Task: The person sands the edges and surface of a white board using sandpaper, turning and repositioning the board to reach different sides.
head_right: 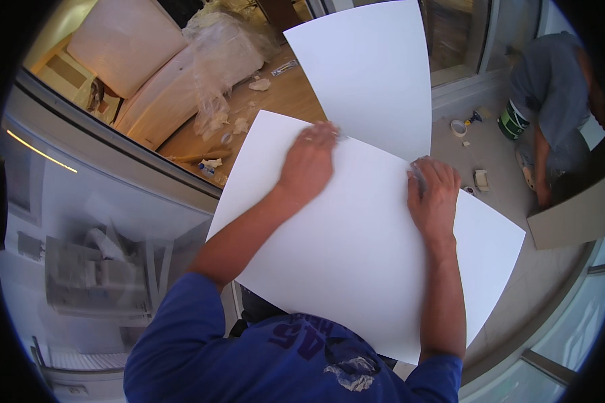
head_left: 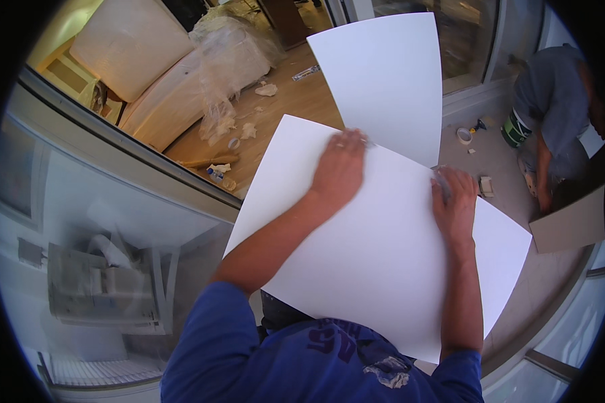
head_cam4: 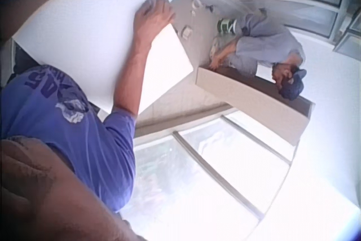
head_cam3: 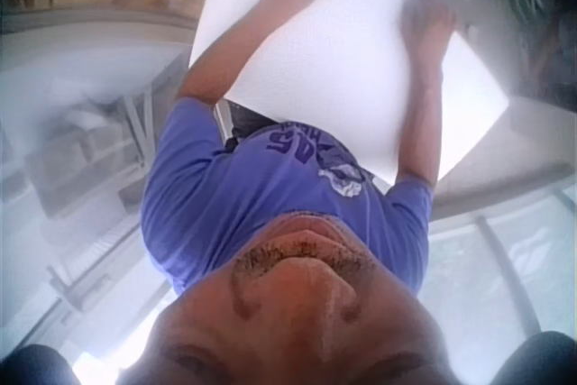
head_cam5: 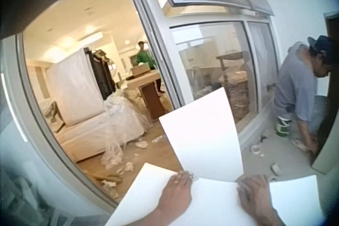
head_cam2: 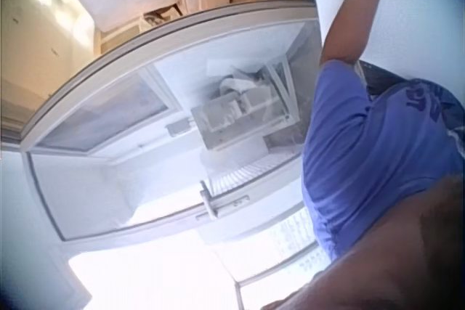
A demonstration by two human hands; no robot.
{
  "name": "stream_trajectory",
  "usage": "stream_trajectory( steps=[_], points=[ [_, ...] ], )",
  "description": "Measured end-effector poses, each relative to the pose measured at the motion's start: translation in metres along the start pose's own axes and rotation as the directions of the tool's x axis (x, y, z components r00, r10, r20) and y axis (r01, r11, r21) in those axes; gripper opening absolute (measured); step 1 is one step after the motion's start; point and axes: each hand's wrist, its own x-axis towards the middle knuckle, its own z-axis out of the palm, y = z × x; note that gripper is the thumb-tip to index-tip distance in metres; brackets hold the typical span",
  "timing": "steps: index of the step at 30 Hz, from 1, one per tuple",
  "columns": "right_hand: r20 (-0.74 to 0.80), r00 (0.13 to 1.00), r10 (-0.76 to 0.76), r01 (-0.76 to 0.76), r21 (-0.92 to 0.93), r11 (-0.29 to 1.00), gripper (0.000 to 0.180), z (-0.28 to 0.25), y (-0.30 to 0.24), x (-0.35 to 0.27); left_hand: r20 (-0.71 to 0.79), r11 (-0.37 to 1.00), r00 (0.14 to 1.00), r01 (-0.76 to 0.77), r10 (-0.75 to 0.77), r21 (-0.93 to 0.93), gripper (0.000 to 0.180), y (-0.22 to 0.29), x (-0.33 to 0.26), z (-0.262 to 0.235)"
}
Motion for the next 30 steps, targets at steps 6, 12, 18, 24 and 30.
stream_trajectory(
  steps=[6,12,18,24,30],
  points=[
    [0.013,1.0,0.019,-0.019,0.02,1.0,0.023,0.0,-0.003,0.002,-0.015,0.97,0.975,0.221,-0.221,0.099,0.039,-0.055,-0.004,-0.007],
    [0.022,1.0,0.019,-0.019,0.0,1.0,0.023,0.004,-0.002,0.002,0.002,1.0,1.0,0.018,-0.018,-0.011,0.041,0.038,0.004,0.004],
    [-0.008,1.0,0.022,-0.022,0.025,0.999,0.022,-0.003,0.004,-0.001,-0.023,0.995,1.0,-0.015,0.013,-0.1,0.035,0.02,0.005,0.002],
    [0.004,0.994,0.107,-0.107,0.01,0.994,0.026,-0.005,0.0,-0.001,-0.001,0.996,0.996,0.092,-0.092,0.015,0.033,-0.047,-0.008,-0.016],
    [-0.059,0.978,0.201,-0.202,-0.015,0.979,0.034,0.005,0.004,0.0,-0.017,0.966,0.985,-0.173,0.172,-0.195,0.035,0.048,0.016,0.003]
  ],
)
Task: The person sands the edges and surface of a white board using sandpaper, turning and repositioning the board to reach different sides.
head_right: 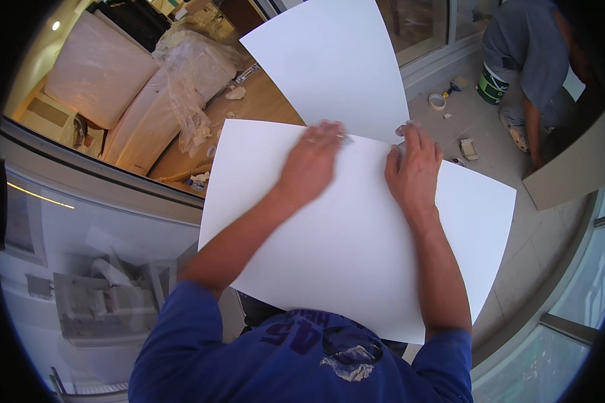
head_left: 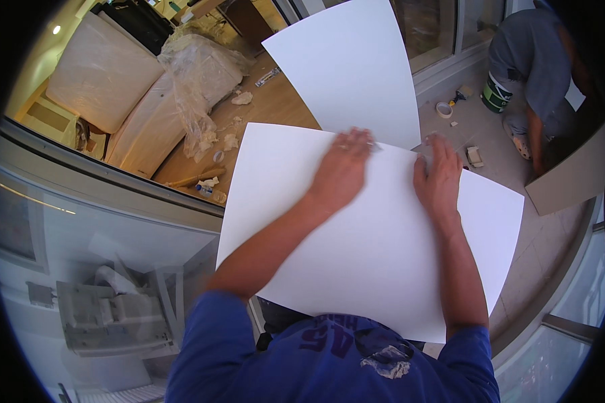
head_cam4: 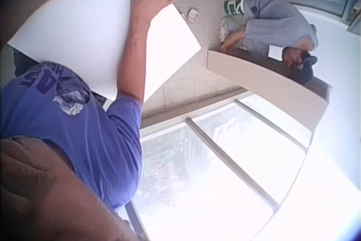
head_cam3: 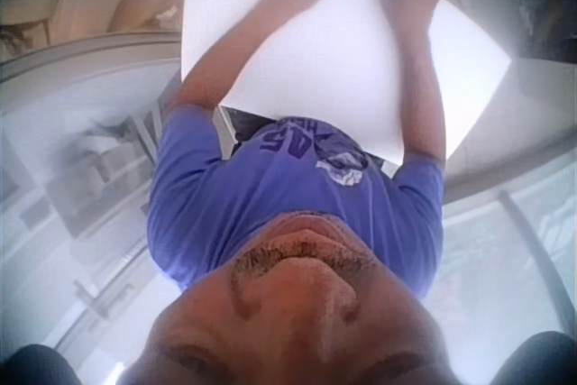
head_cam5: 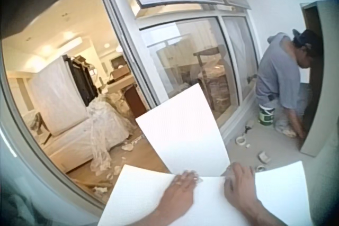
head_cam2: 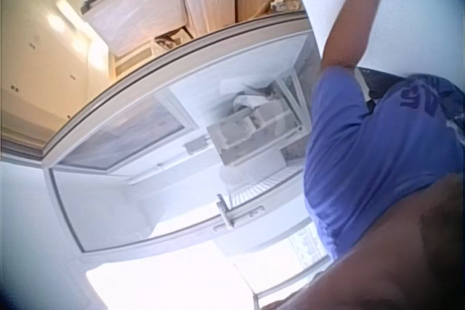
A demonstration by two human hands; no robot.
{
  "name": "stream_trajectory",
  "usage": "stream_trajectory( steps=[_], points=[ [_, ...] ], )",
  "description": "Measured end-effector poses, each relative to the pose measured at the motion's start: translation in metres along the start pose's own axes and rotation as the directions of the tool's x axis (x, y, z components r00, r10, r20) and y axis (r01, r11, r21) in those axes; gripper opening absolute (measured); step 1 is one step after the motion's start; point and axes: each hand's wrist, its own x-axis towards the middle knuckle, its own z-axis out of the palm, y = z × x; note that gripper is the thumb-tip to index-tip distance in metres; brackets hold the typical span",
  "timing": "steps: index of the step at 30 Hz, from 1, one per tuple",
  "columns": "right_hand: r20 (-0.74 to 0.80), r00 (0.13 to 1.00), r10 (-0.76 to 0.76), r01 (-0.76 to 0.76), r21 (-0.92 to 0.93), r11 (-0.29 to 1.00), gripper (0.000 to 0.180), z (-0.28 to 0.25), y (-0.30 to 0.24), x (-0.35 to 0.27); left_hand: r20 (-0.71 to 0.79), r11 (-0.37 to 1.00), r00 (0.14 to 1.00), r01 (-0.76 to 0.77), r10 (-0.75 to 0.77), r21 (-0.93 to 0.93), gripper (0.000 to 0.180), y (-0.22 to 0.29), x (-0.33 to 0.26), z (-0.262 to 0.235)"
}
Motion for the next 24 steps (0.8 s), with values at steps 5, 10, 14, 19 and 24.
stream_trajectory(
  steps=[5,10,14,19,24],
  points=[
    [-0.056,0.997,0.057,-0.061,-0.076,0.995,0.035,0.0,0.009,-0.001,0.047,0.999,0.998,-0.04,0.041,-0.028,0.033,0.037,0.017,0.012],
    [-0.06,0.994,0.091,-0.096,-0.078,0.992,0.034,-0.005,0.007,0.0,-0.034,0.996,0.995,0.092,-0.092,0.012,0.03,-0.031,-0.011,-0.016],
    [-0.072,0.994,0.077,-0.081,-0.064,0.995,0.036,-0.001,0.006,0.0,-0.048,0.973,0.982,0.189,-0.184,0.135,0.03,-0.074,-0.034,-0.042],
    [-0.11,0.988,0.111,-0.113,-0.012,0.994,0.036,0.005,0.003,0.003,0.0,0.999,1.0,0.0,0.0,0.036,0.034,-0.021,-0.011,-0.014],
    [-0.134,0.977,0.168,-0.161,0.057,0.985,0.037,0.002,0.01,0.006,0.051,0.987,0.986,-0.155,0.157,-0.047,0.037,0.038,0.024,0.006]
  ],
)
